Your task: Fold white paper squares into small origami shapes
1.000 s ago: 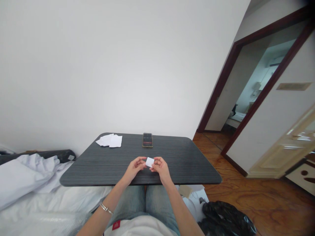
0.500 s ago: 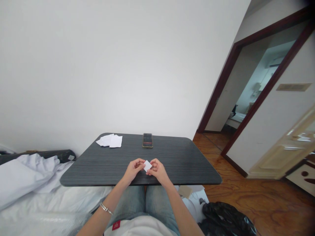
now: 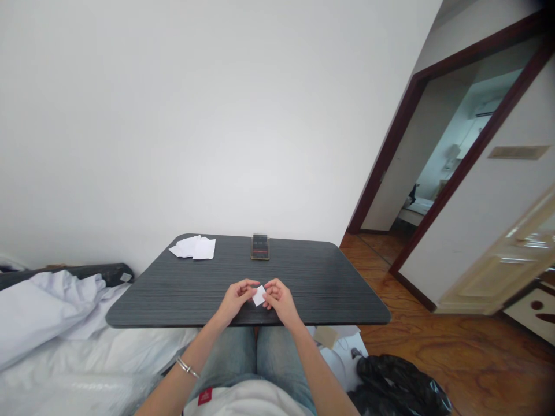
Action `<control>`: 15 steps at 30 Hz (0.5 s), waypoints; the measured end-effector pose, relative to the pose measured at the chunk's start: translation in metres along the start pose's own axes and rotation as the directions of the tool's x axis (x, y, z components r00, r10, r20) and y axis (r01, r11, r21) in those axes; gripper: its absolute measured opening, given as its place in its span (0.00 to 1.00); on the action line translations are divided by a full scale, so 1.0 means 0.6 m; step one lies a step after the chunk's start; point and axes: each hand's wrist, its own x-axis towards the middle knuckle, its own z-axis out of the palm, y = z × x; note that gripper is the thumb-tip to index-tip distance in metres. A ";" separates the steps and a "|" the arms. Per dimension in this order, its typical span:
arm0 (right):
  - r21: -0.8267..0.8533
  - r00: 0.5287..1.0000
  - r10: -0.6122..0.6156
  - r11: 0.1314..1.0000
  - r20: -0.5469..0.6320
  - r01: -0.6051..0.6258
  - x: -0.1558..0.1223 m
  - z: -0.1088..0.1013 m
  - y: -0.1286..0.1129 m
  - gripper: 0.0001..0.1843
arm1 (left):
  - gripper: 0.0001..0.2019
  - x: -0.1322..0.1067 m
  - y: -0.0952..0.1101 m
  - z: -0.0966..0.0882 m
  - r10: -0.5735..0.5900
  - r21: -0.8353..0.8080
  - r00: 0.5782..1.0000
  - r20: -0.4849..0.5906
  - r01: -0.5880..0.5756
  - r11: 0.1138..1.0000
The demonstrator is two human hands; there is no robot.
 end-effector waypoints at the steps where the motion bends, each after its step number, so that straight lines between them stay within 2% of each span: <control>1: -0.004 1.000 -0.007 1.000 -0.008 0.007 0.000 0.000 -0.001 0.09 | 0.13 0.000 0.001 0.000 -0.001 -0.010 1.000 -0.004 0.001 1.000; 6: -0.043 0.999 -0.020 0.999 -0.043 0.019 -0.003 0.001 -0.003 0.08 | 0.14 0.000 0.001 0.001 -0.001 -0.033 1.000 -0.011 0.000 0.999; 15: -0.035 0.996 -0.017 0.999 -0.088 0.014 -0.002 -0.001 -0.001 0.07 | 0.09 0.001 0.001 0.001 0.029 0.015 1.000 0.010 -0.029 0.999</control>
